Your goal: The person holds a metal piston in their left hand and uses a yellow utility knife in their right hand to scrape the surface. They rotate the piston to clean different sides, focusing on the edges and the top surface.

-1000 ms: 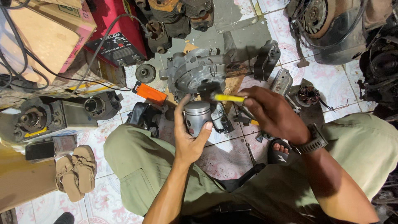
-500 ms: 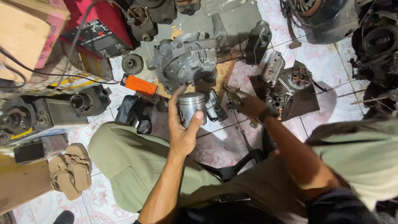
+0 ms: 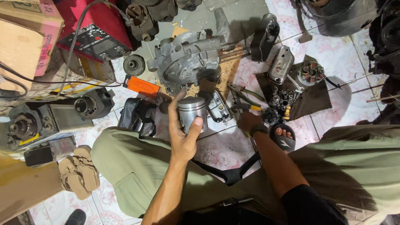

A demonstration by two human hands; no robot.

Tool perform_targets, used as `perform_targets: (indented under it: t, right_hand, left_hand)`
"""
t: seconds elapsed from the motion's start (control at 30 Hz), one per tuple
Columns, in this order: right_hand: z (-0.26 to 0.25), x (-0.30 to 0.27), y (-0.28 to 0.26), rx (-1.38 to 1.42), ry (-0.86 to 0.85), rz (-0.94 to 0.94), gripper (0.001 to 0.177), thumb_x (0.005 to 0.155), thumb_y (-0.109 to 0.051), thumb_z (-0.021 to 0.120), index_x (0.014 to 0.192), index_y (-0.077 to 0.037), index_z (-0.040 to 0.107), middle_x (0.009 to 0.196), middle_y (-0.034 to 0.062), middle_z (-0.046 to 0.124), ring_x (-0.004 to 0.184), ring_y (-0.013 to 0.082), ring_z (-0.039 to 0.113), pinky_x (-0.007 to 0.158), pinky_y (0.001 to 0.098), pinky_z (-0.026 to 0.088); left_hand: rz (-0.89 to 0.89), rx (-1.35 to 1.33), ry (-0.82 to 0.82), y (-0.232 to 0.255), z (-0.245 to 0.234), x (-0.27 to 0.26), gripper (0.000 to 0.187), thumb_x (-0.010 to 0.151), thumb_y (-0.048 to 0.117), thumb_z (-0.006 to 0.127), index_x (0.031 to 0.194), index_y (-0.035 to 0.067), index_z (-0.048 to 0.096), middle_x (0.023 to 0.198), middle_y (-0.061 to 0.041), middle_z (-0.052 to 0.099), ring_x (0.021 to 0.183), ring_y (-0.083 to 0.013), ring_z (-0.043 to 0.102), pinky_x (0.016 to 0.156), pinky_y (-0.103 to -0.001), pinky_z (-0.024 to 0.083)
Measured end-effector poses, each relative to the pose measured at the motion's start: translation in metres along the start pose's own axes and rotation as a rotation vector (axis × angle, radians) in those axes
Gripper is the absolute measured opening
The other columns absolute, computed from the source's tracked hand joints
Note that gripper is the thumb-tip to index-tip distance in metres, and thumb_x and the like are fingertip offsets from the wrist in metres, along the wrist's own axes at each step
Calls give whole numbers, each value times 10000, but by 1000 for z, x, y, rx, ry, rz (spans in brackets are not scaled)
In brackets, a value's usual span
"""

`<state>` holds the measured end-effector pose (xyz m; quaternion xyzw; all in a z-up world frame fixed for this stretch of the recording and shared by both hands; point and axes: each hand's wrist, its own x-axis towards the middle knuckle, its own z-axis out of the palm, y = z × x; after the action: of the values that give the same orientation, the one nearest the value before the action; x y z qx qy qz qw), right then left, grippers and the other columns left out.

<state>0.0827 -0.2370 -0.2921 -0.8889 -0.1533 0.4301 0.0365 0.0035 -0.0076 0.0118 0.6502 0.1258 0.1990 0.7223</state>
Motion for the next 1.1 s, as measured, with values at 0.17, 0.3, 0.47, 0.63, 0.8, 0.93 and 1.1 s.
perform_targets:
  t: [0.17,0.3,0.47,0.63,0.8,0.93,1.1]
  right_hand:
    - [-26,1,-1,83,170,52,426,827,-296,437,1203,-106,501,1114,170,623,1047,400,616,946,593,410]
    - [3,33,20,-168,331,41,334,837,-222,471,1163,-156,439,1017,125,588,907,375,660,820,543,474]
    - [22,47,33,-245,465,-69,232,853,-173,512,1075,-107,493,991,159,577,865,386,658,775,538,478]
    - [24,41,34,-343,563,-90,169,863,-158,470,1007,-151,557,926,112,603,789,316,675,697,473,500]
    - [-39,-16,11,176,504,106,362,840,-293,541,1097,-57,444,1141,228,510,717,381,656,628,483,542]
    - [-76,-26,-9,236,1003,117,335,745,-272,607,973,-75,459,892,124,492,599,385,625,560,486,522]
    - [-160,-82,-41,945,1214,-168,210,876,-143,571,966,-16,430,759,244,525,689,456,614,628,421,504]
  left_hand:
    - [-2,3,-15,0,0,4,627,842,247,618,1362,12,360,1057,-196,614,946,-208,599,899,-375,469]
    - [-12,2,-22,6,3,3,642,827,239,628,1362,3,365,1069,-194,616,969,-211,600,916,-374,460]
    - [10,38,-13,19,9,-3,673,797,284,656,1347,-3,396,1126,-219,576,1054,-257,521,967,-421,403]
    - [28,19,-12,24,16,-17,693,776,267,680,1354,1,404,1170,-236,573,1105,-265,508,985,-419,385]
    - [31,-5,-19,32,20,-27,681,784,237,685,1352,-15,406,1203,-227,583,1114,-234,504,996,-409,386]
    - [56,-11,-36,43,22,-31,691,775,241,687,1350,-20,405,1192,-237,581,1110,-251,510,995,-436,387]
    - [77,-80,-42,56,22,-36,670,802,237,658,1356,-27,390,1159,-262,595,1090,-283,549,969,-459,417]
